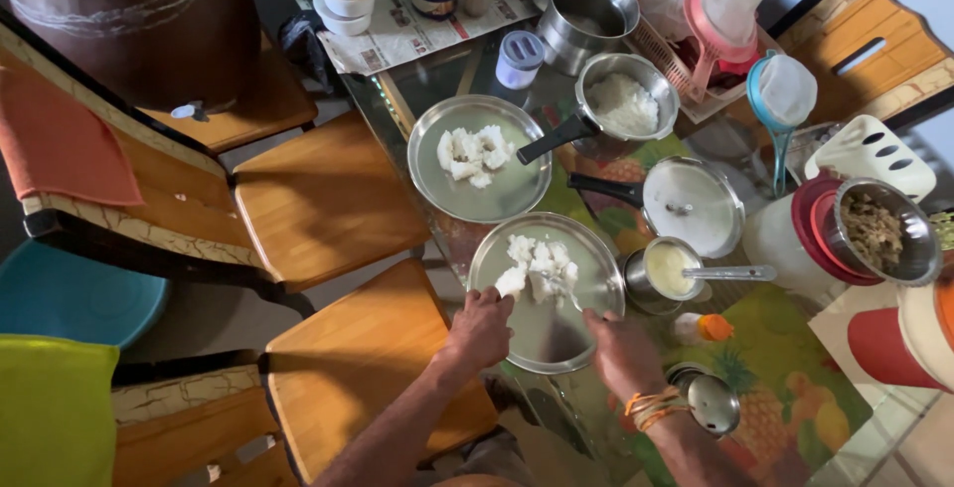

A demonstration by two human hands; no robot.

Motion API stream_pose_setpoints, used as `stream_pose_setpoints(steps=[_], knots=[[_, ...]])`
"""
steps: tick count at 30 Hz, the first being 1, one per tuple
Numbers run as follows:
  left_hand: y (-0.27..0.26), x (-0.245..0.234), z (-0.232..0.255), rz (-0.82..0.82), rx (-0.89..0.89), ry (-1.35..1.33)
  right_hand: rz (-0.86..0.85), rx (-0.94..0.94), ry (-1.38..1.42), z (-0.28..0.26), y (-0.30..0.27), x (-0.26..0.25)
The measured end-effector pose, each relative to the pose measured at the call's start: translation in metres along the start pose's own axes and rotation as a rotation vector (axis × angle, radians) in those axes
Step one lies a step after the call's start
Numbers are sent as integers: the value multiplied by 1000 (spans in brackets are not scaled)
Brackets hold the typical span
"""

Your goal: The person serves food from containers into plates at a dining table after washing a plate.

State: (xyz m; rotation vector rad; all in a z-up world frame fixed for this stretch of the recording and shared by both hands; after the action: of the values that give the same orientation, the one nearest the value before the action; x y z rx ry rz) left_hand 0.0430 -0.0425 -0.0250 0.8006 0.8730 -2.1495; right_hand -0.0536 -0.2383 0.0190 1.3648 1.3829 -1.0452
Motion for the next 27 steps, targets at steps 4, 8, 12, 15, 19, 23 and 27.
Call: stream_pose_setpoints(steps=[4,8,12,15,19,23,27], knots=[[4,6,-1,4,10,1,-88,40,0,-7,7,-6],[5,4,-2,3,-6,5,-30,82,119,4,3,-1],[4,4,-4,12,-8,5,161,58,185,-7,-4,-12],[0,4,-5,6,-13,2,187,58,160,-23,-5,-15],[-1,3,-2,-10,-13,10,137,88,143,-59,-1,-28],[-1,4,-3,-4,-6,-3,44,95,74,-55,-2,-2],[-7,-2,0,-18,-21,-3,-54,99,80,-47,1,22]])
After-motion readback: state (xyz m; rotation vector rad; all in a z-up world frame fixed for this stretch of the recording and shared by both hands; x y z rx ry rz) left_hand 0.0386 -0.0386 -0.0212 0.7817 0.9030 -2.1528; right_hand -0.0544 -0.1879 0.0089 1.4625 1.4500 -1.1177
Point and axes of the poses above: each hand's wrist, its own y-axis towards the middle knuckle, its own x-axis out of the palm, z = x × y, the point moved 6 cm from there along y, towards the middle knuckle, and after that the axes turned 7 degrees about -x, right-handed, at the moved point
